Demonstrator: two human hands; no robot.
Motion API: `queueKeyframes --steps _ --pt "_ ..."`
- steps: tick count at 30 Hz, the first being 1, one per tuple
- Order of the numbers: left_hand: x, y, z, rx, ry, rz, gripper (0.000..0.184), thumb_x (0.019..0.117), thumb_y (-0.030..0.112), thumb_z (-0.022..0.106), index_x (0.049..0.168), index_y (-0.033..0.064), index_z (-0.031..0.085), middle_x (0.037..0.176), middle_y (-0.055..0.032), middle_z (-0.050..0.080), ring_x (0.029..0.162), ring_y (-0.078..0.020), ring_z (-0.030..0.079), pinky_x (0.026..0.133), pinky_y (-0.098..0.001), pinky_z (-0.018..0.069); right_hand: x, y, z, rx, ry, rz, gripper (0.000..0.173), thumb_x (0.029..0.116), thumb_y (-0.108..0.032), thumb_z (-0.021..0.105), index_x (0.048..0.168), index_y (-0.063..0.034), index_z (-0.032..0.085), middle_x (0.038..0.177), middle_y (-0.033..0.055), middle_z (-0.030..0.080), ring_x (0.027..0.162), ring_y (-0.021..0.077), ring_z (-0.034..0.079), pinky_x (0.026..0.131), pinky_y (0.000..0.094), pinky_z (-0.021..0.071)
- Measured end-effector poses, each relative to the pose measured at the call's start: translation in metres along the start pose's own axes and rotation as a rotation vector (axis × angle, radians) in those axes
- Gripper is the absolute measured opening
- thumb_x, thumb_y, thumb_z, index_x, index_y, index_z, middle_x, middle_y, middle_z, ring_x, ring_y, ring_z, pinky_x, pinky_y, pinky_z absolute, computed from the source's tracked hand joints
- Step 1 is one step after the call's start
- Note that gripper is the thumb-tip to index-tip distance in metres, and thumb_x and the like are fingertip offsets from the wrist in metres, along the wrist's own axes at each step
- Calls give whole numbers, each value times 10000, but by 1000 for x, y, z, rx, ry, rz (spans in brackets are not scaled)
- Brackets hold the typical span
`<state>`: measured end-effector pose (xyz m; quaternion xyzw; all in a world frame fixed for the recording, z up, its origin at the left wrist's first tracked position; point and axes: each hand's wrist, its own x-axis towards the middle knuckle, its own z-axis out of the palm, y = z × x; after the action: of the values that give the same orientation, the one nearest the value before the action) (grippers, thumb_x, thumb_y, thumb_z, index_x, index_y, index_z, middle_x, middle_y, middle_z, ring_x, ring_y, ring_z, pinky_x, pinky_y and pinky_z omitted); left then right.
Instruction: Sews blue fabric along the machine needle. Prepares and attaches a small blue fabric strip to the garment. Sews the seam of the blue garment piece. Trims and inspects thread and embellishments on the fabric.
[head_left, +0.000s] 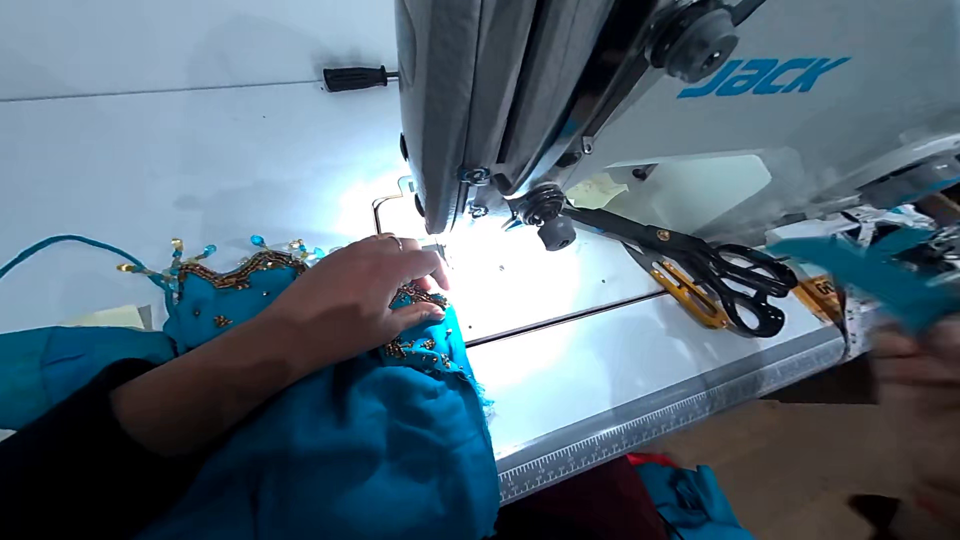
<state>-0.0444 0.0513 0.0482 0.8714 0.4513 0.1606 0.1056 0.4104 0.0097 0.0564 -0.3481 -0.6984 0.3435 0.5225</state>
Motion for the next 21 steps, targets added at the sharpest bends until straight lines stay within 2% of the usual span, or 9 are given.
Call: queueKeyframes --steps 1,3,6,8,10,13,16,19,21 --pt "0 -2 1 1 10 25 167 897 337 718 1011 216 738 873 50 650 865 -136 633 759 -353 518 1 6 29 66 62 15 175 972 -178 685 1121 -265 709 1133 -126 696 909 0 684 735 162 594" --pt "0 -2 1 -9 18 48 139 902 324 713 968 209 755 853 34 634 851 -144 627 747 -350 515 7 2 85 149 2 143 93 941 -266 716 1008 -319 754 1075 -156 696 825 -28 667 659 140 576" --pt "0 -2 1 0 9 42 148 910 344 695 937 218 768 847 41 628 848 -137 620 732 -337 506 13 8 133 288 -128 275 68 958 -275 693 948 -263 759 1019 -106 691 808 -10 664 684 158 581" --pt "0 -3 0 -1 -3 39 156 918 348 688 936 218 772 855 36 633 858 -145 623 741 -345 509 17 12 150 326 -151 245 71 976 -245 680 963 -217 744 1000 -70 667 847 17 666 736 183 594" --pt "0 -3 1 -13 2 41 156 917 341 687 931 210 771 856 26 636 858 -157 626 740 -358 512 22 14 160 268 -169 187 78 990 -194 657 1007 -197 733 1009 -57 637 872 29 659 759 197 602" --pt "1 0 -1 -13 -19 18 134 904 325 718 939 209 775 875 17 644 871 -166 625 747 -358 506 27 20 164 -19 -291 138 154 991 -133 580 1063 -164 713 968 -55 616 792 13 619 653 152 555" --pt "1 0 -2 -15 -41 -2 127 908 328 724 955 219 772 892 18 634 892 -158 617 765 -348 501 37 20 154 -278 -444 -15 236 1050 -242 516 1068 -129 723 896 -80 612 769 -20 592 655 135 523" --pt "1 -4 2 -5 -12 34 140 901 344 704 949 232 773 870 34 621 876 -141 617 741 -327 501 54 12 142 -446 -421 -142 241 1033 -235 534 1059 -100 731 918 -63 683 809 -19 636 713 152 552" --pt "2 -4 2 -5 -16 28 129 900 345 707 935 237 770 868 37 626 879 -137 619 738 -324 501 65 11 141 -539 -398 -168 212 1007 -209 558 1047 -98 734 927 -40 685 791 -6 632 683 150 544"
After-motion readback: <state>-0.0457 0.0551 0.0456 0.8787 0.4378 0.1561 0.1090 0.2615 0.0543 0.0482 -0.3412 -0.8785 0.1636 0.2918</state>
